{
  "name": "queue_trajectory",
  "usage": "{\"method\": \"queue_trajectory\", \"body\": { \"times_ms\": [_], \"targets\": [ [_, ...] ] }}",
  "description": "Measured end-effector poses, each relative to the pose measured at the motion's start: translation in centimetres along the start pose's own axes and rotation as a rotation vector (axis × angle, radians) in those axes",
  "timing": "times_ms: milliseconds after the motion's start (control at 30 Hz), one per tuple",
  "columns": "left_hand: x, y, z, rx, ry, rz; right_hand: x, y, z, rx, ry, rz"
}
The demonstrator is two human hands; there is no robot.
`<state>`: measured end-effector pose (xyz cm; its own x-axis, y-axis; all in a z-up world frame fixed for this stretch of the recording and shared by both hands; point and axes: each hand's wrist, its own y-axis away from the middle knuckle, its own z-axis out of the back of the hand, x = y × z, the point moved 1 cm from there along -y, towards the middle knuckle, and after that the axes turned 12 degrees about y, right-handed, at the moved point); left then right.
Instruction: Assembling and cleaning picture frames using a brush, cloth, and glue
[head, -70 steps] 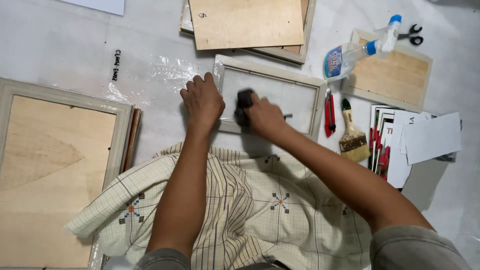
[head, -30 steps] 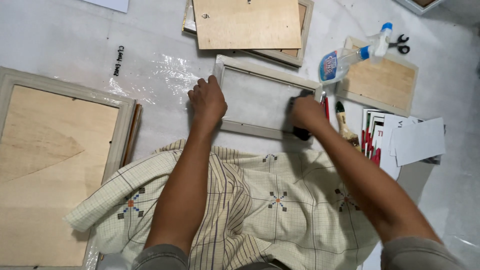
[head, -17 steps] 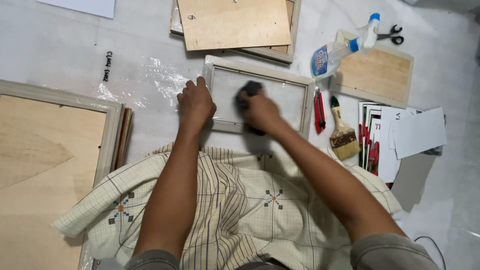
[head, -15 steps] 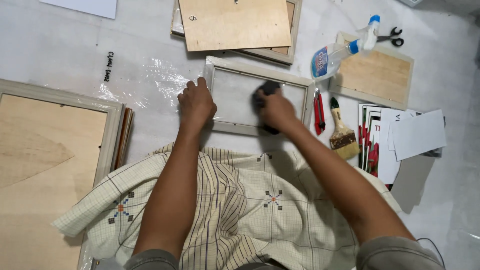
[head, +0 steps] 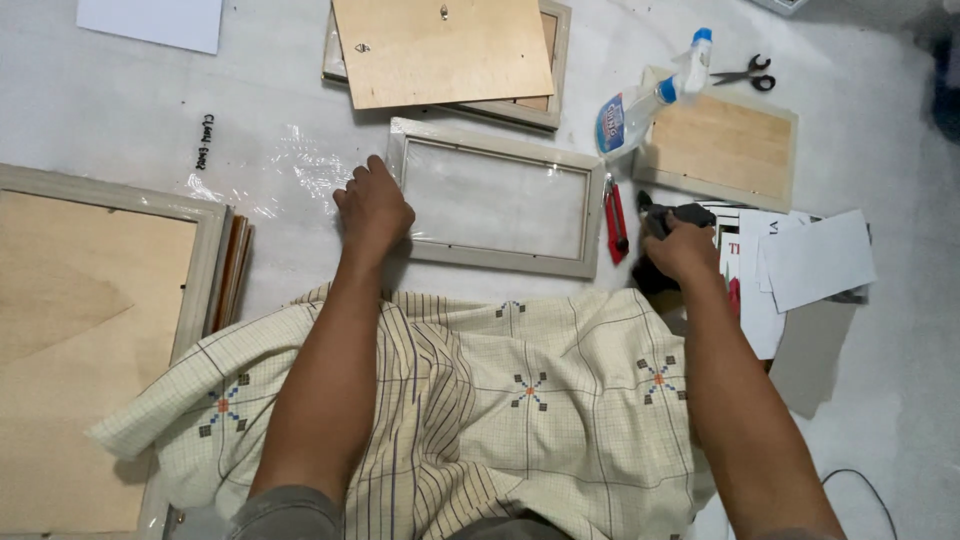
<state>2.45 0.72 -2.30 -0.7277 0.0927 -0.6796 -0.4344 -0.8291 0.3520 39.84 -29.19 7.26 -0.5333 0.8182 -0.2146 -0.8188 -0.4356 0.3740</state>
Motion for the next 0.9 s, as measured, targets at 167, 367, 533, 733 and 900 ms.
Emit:
{"method": "queue_trajectory", "body": {
  "times_ms": [167, 367, 533, 733, 900],
  "targets": [
    [-1.7, 2.9, 2.2, -0.058, -0.021, -0.016, 4.3, 5.7, 5.9, -0.083, -0.042, 0.067],
    [-1.5, 5.9, 4.5, -0.19, 0.052, -0.012, 7.1, 10.8, 6.8, -0.097, -0.174, 0.357],
    [0.7, 6.9, 4.2, -0.245, 0.174, 0.032, 4.7, 6.1, -2.0, -0.152, -0.126, 0.5],
    [0.4, 8.3, 2.0, -0.171, 0.191, -0.113, 5.8, 6.4, -1.9, -0.037, -0.356, 0.514],
    [1.1, 9.7, -0.8, 0.135, 0.005, -0.117, 5.3, 3.5, -5.1, -0.011, -0.216, 0.573]
  ]
}}
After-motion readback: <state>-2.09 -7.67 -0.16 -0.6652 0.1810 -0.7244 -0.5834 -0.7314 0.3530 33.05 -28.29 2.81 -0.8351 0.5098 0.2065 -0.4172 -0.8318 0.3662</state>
